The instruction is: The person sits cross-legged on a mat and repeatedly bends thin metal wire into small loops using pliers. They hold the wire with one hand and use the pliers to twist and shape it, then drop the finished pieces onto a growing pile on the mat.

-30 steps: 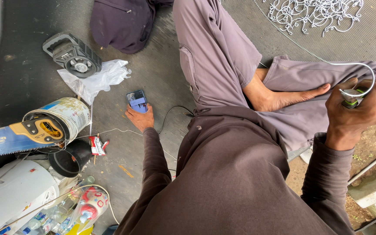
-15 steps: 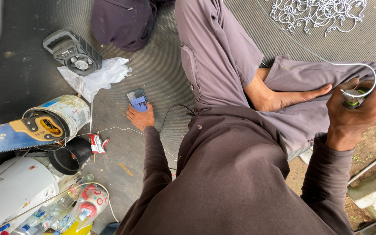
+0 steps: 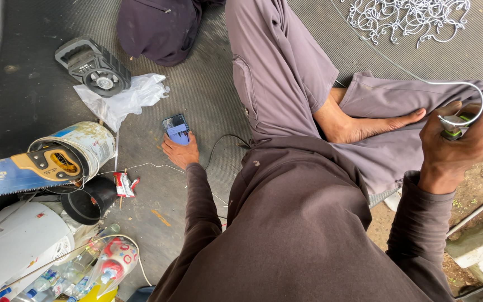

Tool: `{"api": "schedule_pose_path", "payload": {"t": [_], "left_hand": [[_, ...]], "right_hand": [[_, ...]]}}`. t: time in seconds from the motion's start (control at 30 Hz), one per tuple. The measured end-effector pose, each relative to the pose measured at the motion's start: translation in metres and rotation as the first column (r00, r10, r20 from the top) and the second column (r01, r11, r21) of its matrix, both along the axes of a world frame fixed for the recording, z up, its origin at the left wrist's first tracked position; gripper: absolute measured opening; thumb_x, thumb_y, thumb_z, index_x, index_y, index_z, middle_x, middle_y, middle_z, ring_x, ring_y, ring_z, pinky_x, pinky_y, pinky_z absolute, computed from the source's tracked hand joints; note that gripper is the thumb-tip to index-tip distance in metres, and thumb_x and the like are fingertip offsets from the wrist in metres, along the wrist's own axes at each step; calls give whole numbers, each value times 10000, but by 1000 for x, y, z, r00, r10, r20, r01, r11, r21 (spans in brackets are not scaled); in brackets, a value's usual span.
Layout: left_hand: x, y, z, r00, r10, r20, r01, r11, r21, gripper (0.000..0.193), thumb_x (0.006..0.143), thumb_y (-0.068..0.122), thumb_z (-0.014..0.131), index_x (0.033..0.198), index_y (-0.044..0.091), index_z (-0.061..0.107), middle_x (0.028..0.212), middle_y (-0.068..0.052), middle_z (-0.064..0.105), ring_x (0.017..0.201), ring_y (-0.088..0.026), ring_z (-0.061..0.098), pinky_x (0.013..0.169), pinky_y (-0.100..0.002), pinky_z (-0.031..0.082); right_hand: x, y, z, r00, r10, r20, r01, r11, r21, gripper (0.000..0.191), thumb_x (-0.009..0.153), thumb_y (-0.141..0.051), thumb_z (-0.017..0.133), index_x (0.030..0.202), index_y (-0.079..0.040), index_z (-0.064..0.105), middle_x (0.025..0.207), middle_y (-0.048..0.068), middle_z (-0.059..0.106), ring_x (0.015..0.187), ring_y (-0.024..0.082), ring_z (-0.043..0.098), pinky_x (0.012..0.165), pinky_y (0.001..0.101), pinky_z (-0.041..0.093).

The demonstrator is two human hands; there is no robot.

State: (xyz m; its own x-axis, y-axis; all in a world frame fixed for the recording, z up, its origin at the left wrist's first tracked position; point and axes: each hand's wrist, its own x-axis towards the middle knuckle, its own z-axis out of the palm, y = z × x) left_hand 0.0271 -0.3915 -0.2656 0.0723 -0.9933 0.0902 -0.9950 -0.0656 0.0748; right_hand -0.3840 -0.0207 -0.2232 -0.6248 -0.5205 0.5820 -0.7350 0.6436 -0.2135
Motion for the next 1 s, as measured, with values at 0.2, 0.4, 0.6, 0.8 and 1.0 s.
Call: {"api": "schedule_pose_path", "payload": {"t": [0.2,0.4,0.6,0.8,1.0], "left_hand": [[-7,2,8,996,75,49,-79,993,85,909,782,580,768,1471,82,444,1407,-137,495,1326,-342,475,1034,-532,434],[-8,2,7,995,17,102,-24,997,70,870,797,611,739,1411,40,509,1359,-204,517,1278,-411,495,1015,-557,474],[-31,-23,17,954,172,246,-189,981,46,906,745,517,799,1387,-34,473,1293,-207,451,1201,-421,487,912,-576,441],[-184,-23,94,326,-819,-472,706,543,-455,308,1067,177,600,1315,-5,610,1270,-187,646,1229,-351,577,1093,-486,450],[-327,53,170,-484,-767,-421,848,-292,-442,516,1050,318,647,1443,21,492,1324,-161,607,1253,-329,571,1089,-488,420]], "right_hand": [[-2,2,-3,999,18,34,-17,1000,-20,178,1000,-54,633,858,-43,526,876,84,513,708,206,500,637,341,354],[6,-7,16,987,21,158,8,984,-178,127,971,3,700,924,23,584,907,130,548,775,277,564,665,398,410],[15,-18,52,987,4,159,25,984,-177,263,851,-80,868,940,-17,628,931,111,584,827,295,593,722,419,474],[17,-23,77,995,26,100,-13,991,-131,241,870,-70,853,926,-39,621,926,83,607,842,287,606,701,388,485],[13,-16,104,999,-18,33,20,998,-66,185,840,-59,804,918,-57,636,898,76,605,812,276,601,702,393,485]]}}
